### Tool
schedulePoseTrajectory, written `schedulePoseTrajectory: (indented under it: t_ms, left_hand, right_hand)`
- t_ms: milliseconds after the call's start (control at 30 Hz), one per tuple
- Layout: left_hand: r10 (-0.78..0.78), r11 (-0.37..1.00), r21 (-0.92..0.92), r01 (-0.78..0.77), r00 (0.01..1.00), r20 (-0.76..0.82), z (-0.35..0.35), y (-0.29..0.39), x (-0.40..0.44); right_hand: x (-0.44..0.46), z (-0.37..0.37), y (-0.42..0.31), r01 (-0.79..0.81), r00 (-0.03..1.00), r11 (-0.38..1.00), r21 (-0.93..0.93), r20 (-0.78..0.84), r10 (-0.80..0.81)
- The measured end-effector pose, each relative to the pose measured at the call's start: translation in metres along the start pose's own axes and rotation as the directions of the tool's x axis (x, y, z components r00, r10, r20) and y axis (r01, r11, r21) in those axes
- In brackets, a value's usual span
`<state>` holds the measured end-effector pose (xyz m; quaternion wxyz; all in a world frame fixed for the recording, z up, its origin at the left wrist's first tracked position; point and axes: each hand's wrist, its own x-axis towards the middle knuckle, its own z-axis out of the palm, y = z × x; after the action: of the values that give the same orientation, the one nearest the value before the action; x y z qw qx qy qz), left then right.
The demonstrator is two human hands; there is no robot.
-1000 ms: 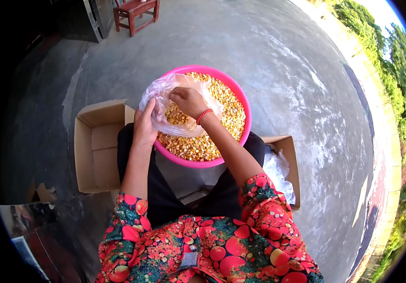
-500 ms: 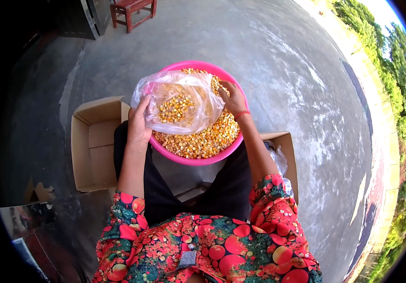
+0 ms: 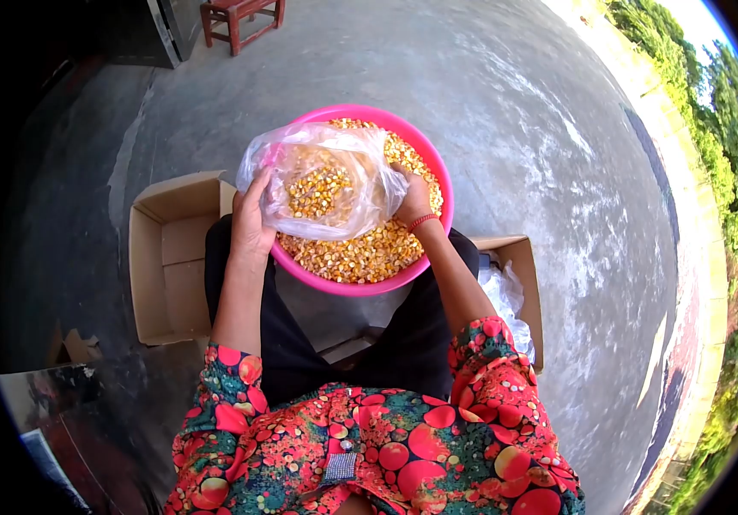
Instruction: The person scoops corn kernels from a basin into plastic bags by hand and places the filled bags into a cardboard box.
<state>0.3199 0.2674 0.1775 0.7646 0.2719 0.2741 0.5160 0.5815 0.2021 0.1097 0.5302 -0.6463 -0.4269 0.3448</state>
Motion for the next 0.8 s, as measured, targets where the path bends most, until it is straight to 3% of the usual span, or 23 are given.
schedulePoseTrajectory:
  t_ms: [33,167,267,300,400,433,500,567,800]
  left_hand:
    - [-0.002,1.0,0.002,0.002,1.0,-0.001,0.001,0.001,-0.001]
    - [-0.007,1.0,0.0,0.007,1.0,0.015,0.0,-0.001,0.0]
    - [0.016,1.0,0.006,-0.016,1.0,0.007,0.0,-0.003,0.001]
    - [0.018,1.0,0.005,-0.018,1.0,0.007,0.003,-0.002,0.0]
    - [0.008,0.999,-0.039,-0.008,1.0,0.006,0.005,0.0,-0.003]
    - [-0.003,1.0,-0.016,0.003,1.0,0.013,0.002,-0.003,-0.001]
    - [-0.015,1.0,0.004,0.014,1.0,0.022,0.002,-0.005,-0.001]
    - [-0.033,0.999,0.021,0.032,0.998,0.045,0.005,-0.002,-0.003]
    - [-0.01,1.0,0.004,0.01,0.997,0.074,0.006,0.0,-0.003]
  right_hand:
    - [0.005,0.002,0.002,-0.142,0.984,0.815,0.562,-0.007,0.176]
    - [0.009,-0.006,-0.016,-0.02,0.981,0.934,0.358,-0.175,0.088]
    - [0.014,-0.012,-0.035,-0.084,0.942,0.663,0.744,-0.158,0.296]
    - [0.015,-0.014,-0.045,-0.084,0.943,0.663,0.744,-0.156,0.295]
    - [0.016,-0.013,-0.085,-0.011,0.99,0.451,0.892,-0.052,0.128]
    - [0.013,-0.009,-0.103,-0.011,0.99,0.451,0.892,-0.055,0.133]
    - [0.009,0.007,-0.141,0.014,0.999,0.521,0.854,0.011,-0.046]
    - [0.003,0.029,-0.163,-0.001,0.996,0.584,0.812,0.054,-0.073]
    - [0.006,0.09,-0.139,-0.029,0.998,0.802,0.596,0.065,-0.012]
